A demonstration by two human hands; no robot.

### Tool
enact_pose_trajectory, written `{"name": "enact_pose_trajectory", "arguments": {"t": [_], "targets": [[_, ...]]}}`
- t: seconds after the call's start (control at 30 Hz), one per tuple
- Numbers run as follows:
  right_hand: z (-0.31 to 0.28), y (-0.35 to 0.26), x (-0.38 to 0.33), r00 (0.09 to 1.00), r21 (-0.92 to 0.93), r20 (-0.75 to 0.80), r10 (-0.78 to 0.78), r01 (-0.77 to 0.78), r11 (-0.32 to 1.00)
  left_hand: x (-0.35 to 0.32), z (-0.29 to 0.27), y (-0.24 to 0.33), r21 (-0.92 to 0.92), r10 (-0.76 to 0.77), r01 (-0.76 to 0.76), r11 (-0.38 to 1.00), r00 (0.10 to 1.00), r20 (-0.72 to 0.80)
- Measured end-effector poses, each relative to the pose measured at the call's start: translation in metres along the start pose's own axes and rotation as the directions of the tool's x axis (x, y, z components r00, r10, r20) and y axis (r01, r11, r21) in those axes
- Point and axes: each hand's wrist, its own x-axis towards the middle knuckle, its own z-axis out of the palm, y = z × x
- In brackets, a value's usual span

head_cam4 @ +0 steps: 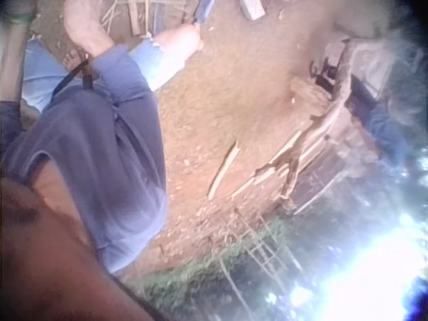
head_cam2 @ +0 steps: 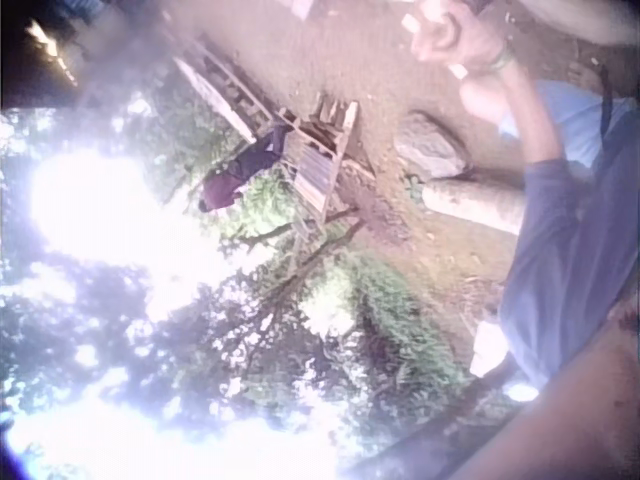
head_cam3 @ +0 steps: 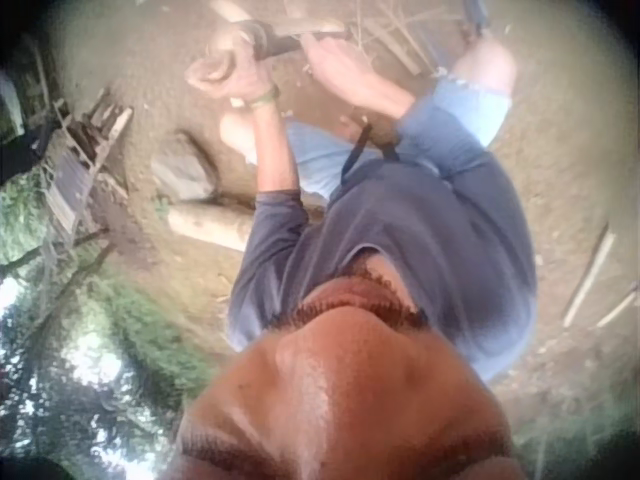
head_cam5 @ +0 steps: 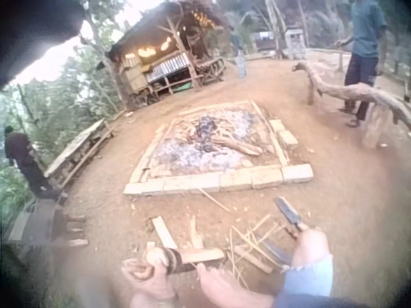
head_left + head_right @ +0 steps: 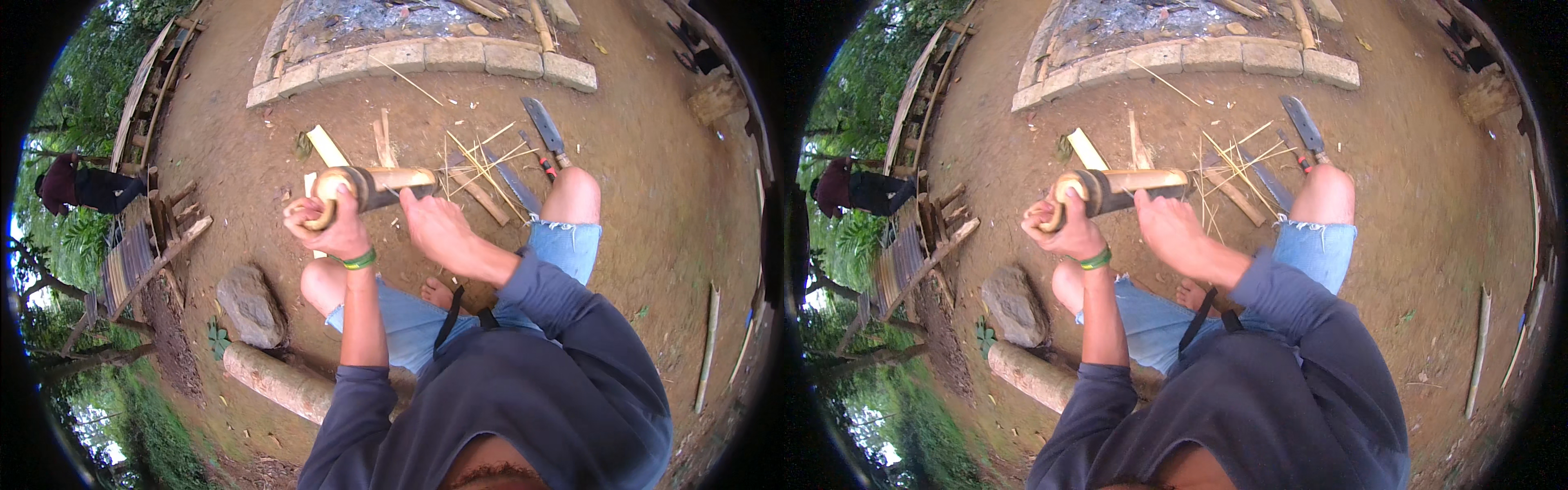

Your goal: The person sits on the ground and uses a knife to carve and shape a cylindrical piece of wood. They hold the wood in their left hand and use the knife in their right hand to shave off thin strips, gradually refining the object's shape.

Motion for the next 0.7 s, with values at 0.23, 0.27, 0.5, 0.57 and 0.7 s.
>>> {"name": "enact_pose_trajectory", "arguments": {"t": [0.23,0.27,0.5,0.57,0.7], "targets": [[0.014,0.021,0.001,0.985,-0.095,0.063,0.16,-0.154,0.983,-0.016,0.006,0.016,-0.012,-0.026,0.027,1.0,0.998,0.052],[0.044,0.06,-0.002,0.997,-0.121,-0.043,0.061,-0.066,0.99,-0.011,0.006,0.021,-0.006,0.012,-0.011,1.0,0.997,0.075],[0.066,0.111,-0.052,0.923,-0.098,0.1,0.373,-0.364,0.926,-0.009,0.027,0.008,-0.07,0.059,-0.053,0.996,0.995,0.082],[0.013,0.054,-0.039,0.919,0.068,-0.019,0.393,-0.391,0.918,-0.008,0.014,0.002,0.001,-0.008,0.008,1.0,0.998,0.063],[-0.03,0.012,-0.032,0.973,0.164,-0.013,0.229,-0.224,0.961,-0.016,0.02,0.003,-0.068,0.037,-0.033,0.997,0.998,0.055]]}}
